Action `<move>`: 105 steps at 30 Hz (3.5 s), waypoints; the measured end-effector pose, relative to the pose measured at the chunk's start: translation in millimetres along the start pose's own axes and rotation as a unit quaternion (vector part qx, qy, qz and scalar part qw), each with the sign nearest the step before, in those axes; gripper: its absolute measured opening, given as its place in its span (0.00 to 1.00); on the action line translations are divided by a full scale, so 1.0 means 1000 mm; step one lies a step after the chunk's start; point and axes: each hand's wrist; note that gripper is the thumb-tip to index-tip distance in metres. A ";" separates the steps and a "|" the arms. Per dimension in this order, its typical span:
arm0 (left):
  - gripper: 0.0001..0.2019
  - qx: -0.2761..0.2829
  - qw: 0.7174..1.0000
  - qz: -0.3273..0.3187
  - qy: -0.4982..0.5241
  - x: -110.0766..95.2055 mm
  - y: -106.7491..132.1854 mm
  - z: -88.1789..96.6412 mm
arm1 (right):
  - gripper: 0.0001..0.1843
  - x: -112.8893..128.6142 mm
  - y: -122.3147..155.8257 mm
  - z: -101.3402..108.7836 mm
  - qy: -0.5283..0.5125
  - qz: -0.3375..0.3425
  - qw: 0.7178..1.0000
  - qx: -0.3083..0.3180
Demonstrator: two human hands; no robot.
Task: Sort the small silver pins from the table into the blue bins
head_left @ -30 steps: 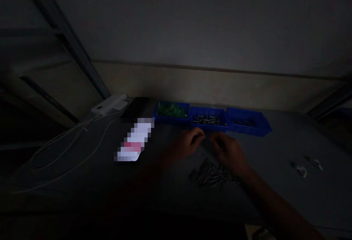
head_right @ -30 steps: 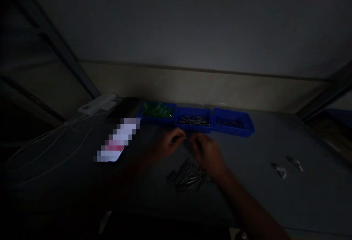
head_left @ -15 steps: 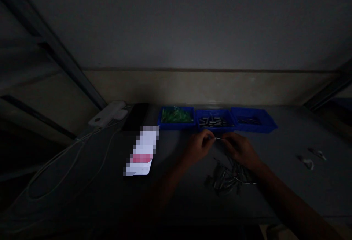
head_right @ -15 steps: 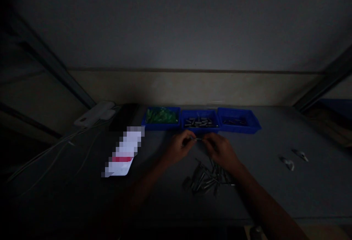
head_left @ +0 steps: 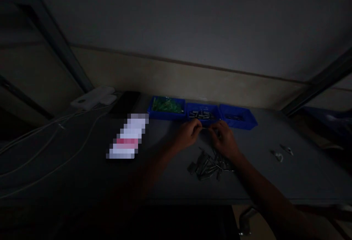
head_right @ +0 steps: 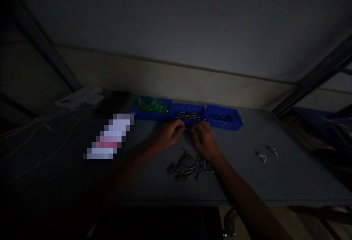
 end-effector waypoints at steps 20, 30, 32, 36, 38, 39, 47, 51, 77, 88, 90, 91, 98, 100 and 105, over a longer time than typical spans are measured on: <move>0.05 -0.002 1.000 -0.016 -0.020 0.003 0.000 0.001 | 0.12 0.001 0.001 -0.002 -0.021 0.015 1.000 0.001; 0.04 -0.017 0.999 -0.012 -0.024 -0.004 0.005 0.001 | 0.07 0.000 0.001 0.003 -0.025 0.021 0.999 -0.010; 0.05 -0.013 1.000 -0.018 -0.016 -0.004 0.006 0.001 | 0.08 0.000 0.000 0.004 -0.024 0.017 0.999 -0.020; 0.05 -0.019 0.999 -0.036 -0.019 -0.002 0.007 0.003 | 0.12 -0.001 0.001 0.004 -0.028 0.024 0.999 -0.014; 0.06 -0.029 0.998 -0.040 -0.025 -0.003 0.008 0.006 | 0.12 -0.001 0.002 0.002 -0.035 0.029 0.999 -0.005; 0.06 -0.035 0.998 -0.041 -0.029 -0.004 0.008 0.007 | 0.12 -0.001 0.002 0.002 -0.038 0.031 0.999 -0.002; 0.07 -0.034 0.998 -0.039 -0.046 -0.004 0.009 0.008 | 0.11 -0.002 0.003 -0.001 -0.036 0.029 0.999 0.002; 0.06 -0.032 0.998 -0.034 -0.052 -0.003 0.008 0.006 | 0.13 0.000 0.002 0.001 -0.035 0.027 0.999 0.001; 0.04 -0.023 0.999 -0.006 -0.033 -0.009 0.010 0.005 | 0.07 0.001 0.002 0.002 -0.055 0.012 0.998 0.040; 0.06 -0.030 0.998 -0.003 -0.053 -0.009 0.010 0.006 | 0.04 0.000 0.001 0.004 -0.059 0.020 0.998 0.024; 0.07 -0.030 0.998 -0.009 -0.061 -0.009 0.010 0.006 | 0.04 -0.001 0.001 0.004 -0.058 0.024 0.998 0.022; 0.07 -0.029 0.997 -0.011 -0.066 -0.010 0.010 0.006 | 0.04 -0.001 0.001 0.003 -0.058 0.026 0.998 0.025; 0.10 -0.027 0.996 -0.025 -0.084 -0.013 0.010 0.011 | 0.04 -0.001 0.003 0.001 -0.064 0.037 0.996 0.046; 0.11 -0.024 0.996 -0.025 -0.084 -0.013 0.010 0.011 | 0.04 -0.001 0.003 0.002 -0.067 0.039 0.996 0.040; 0.08 -0.021 0.998 -0.044 -0.048 -0.012 0.011 0.009 | 0.06 0.002 0.002 0.005 -0.051 0.038 0.998 0.023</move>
Point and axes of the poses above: each hand's wrist, its own y-axis away from the middle knuckle, its own z-axis out of the back of the hand, x = y × z, and after that the axes turned 11 degrees about z, right-handed
